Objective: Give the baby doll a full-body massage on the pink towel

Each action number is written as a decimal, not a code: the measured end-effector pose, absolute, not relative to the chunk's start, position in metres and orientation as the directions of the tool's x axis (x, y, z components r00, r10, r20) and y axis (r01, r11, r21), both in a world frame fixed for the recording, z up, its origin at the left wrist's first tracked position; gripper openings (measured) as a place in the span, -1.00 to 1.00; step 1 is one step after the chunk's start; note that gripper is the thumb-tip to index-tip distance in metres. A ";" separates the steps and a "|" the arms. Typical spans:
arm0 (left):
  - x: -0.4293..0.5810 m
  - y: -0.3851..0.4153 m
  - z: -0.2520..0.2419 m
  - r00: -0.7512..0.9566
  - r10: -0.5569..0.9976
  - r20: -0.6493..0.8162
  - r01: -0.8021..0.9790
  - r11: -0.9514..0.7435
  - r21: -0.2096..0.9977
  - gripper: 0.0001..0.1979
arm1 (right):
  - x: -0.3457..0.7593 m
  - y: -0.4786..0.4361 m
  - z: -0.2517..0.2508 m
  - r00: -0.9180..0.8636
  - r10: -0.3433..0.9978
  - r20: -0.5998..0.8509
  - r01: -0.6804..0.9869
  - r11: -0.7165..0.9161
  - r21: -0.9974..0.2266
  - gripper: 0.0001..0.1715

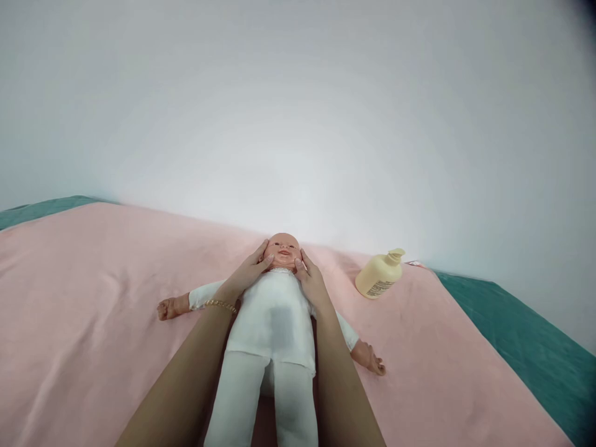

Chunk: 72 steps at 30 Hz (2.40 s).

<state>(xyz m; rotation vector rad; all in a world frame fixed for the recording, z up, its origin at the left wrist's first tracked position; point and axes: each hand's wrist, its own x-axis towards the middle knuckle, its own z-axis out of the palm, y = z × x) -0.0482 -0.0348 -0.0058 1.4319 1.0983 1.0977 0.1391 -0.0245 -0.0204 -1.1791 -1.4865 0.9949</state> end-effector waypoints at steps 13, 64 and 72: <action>-0.047 -0.038 0.001 0.146 0.985 0.090 0.159 -0.113 0.981 -0.11 | 0.134 -0.035 -0.005 -0.055 0.993 0.103 0.243 0.114 -0.963 0.03; -0.045 -0.030 -0.017 0.163 0.978 0.132 0.289 -0.176 0.941 -0.15 | 0.146 -0.021 -0.024 -0.141 0.985 0.100 0.245 0.132 -0.961 -0.16; -0.046 -0.030 -0.017 0.177 0.974 0.138 0.300 -0.187 0.935 -0.13 | 0.144 -0.031 -0.006 -0.141 0.988 0.057 0.299 0.097 -0.949 -0.08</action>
